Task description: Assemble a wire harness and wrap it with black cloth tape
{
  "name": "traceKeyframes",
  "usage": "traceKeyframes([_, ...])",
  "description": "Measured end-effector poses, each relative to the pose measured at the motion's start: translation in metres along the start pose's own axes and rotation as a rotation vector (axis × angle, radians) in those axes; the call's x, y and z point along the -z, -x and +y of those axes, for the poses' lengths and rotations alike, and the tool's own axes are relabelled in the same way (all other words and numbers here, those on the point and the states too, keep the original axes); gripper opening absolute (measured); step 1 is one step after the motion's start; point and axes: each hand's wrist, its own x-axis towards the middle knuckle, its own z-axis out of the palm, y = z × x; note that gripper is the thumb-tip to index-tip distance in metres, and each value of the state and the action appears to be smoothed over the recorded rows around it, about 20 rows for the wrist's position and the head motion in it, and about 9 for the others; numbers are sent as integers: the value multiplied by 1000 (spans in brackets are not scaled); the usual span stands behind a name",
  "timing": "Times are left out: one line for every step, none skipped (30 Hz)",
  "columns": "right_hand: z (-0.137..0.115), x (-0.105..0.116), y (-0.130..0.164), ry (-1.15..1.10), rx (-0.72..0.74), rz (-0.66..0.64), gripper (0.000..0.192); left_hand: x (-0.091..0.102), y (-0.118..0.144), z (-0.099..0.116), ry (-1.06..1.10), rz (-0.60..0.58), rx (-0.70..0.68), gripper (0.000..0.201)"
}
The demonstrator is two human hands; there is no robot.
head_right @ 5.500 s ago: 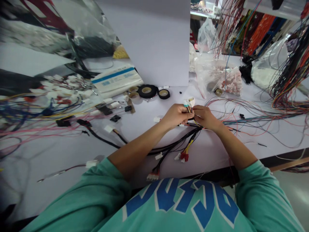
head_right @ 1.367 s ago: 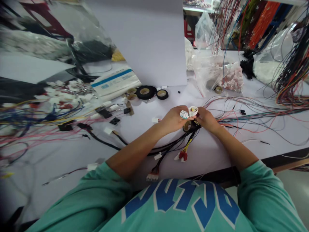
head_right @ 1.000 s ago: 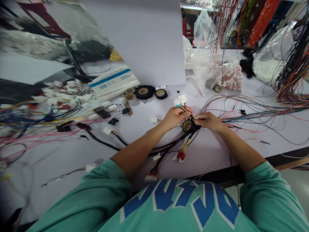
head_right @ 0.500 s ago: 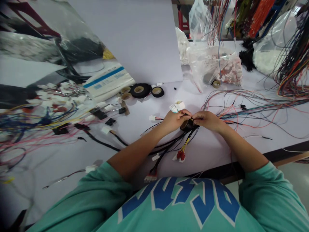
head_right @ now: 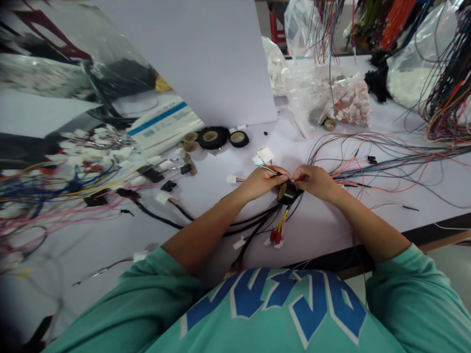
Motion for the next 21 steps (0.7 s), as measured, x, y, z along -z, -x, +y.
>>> traceKeyframes([-4,2,3,106,102,35,20,-1,-1,0,46,5,26,17])
traceKeyframes([-9,3,7,222,215,62,29,-3,-1,0,85,14,49,18])
traceKeyframes([-15,3,11,338,333,75,36,-5,-2,0,119,27,64,19])
traceKeyframes([-21,3,16,447,440,57,40,-7,-3,1,149,35,75,20])
traceKeyframes([-26,2,20,545,532,26,41,-8,-3,1,180,36,86,20])
traceKeyframes([-30,1,24,631,609,-12,39,-9,-3,2,209,31,94,20])
traceKeyframes([-32,0,28,704,670,-38,36,-10,-3,3,234,22,99,18])
traceKeyframes([-34,0,31,763,711,-45,33,-10,-3,4,248,16,100,17])
traceKeyframes([-34,1,33,807,727,-36,29,-9,-3,5,246,12,98,17])
traceKeyframes([-33,3,35,837,718,-15,24,-8,-2,6,224,11,94,17])
traceKeyframes([-31,6,36,857,689,13,22,-7,-1,7,181,14,89,18])
traceKeyframes([-28,9,36,875,643,40,24,-7,0,7,117,16,85,19])
traceKeyframes([-25,13,36,897,590,67,29,-6,0,7,31,20,75,21])
traceKeyframes([-22,17,34,923,537,91,33,-6,1,8,-74,32,51,24])
traceKeyframes([-19,21,31,953,491,113,33,-7,2,9,-191,47,7,25])
traceKeyframes([-15,23,27,975,459,134,31,-9,3,10,-311,67,-50,24])
traceKeyframes([-11,24,22,984,446,150,27,-10,4,12,-427,88,-107,22])
traceKeyframes([-7,25,17,975,450,160,25,-12,6,14,-528,102,-157,20])
traceKeyframes([-4,24,11,949,465,163,25,-14,7,16,-612,105,-196,18])
traceKeyframes([0,22,6,911,485,158,26,-15,8,19,-679,102,-224,17])
traceKeyframes([4,20,1,864,506,153,27,-16,9,21,-734,96,-245,17])
